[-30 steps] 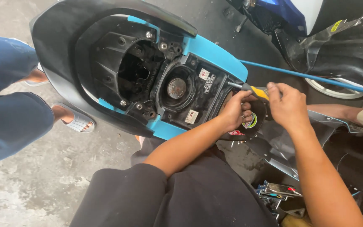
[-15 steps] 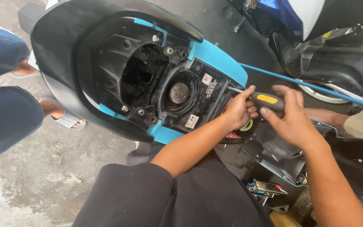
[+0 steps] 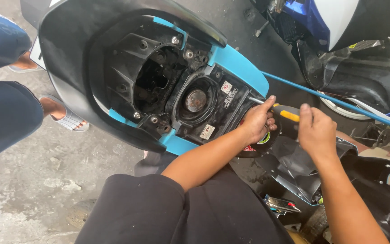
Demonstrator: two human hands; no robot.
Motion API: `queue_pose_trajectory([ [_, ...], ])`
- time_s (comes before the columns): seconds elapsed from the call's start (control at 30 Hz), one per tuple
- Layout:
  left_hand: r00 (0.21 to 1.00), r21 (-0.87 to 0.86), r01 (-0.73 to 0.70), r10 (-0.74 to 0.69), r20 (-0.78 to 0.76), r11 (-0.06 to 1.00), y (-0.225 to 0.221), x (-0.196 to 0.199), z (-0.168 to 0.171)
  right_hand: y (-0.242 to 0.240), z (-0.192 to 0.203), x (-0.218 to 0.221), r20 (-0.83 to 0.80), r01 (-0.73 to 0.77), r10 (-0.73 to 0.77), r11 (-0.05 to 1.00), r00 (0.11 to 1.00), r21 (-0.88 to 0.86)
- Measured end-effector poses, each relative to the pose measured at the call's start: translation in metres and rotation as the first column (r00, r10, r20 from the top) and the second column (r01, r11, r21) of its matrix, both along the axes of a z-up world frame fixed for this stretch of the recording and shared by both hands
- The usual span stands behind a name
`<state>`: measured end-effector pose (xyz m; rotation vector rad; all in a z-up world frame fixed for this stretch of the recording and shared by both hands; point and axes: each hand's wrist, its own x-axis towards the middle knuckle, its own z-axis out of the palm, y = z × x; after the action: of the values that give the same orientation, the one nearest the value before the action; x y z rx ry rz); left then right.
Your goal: The person is disassembling the storage compartment and panels of a scooter to access and work on the fuel system components.
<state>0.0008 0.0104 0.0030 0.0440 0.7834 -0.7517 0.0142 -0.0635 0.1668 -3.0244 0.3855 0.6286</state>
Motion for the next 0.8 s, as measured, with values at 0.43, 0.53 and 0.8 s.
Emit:
queue_pose_trajectory([
  [0.43,0.998,0.119,-0.049,0.044,0.04,0.992,-0.013,-0.001,-0.001,0.008,0.0,0.002,-0.091,0.081,-0.08,0.997,0.993,0.008],
  [0.53,0.998,0.16,-0.05,0.041,0.056,0.986,-0.014,0.0,0.0,0.007,0.008,-0.001,-0.091,0.049,-0.036,0.989,0.995,0.143],
  [0.8,0.997,0.221,-0.042,0.026,0.076,0.974,-0.013,-0.004,-0.003,-0.035,-0.025,-0.015,0.167,-0.412,0.386,0.897,0.907,0.162],
])
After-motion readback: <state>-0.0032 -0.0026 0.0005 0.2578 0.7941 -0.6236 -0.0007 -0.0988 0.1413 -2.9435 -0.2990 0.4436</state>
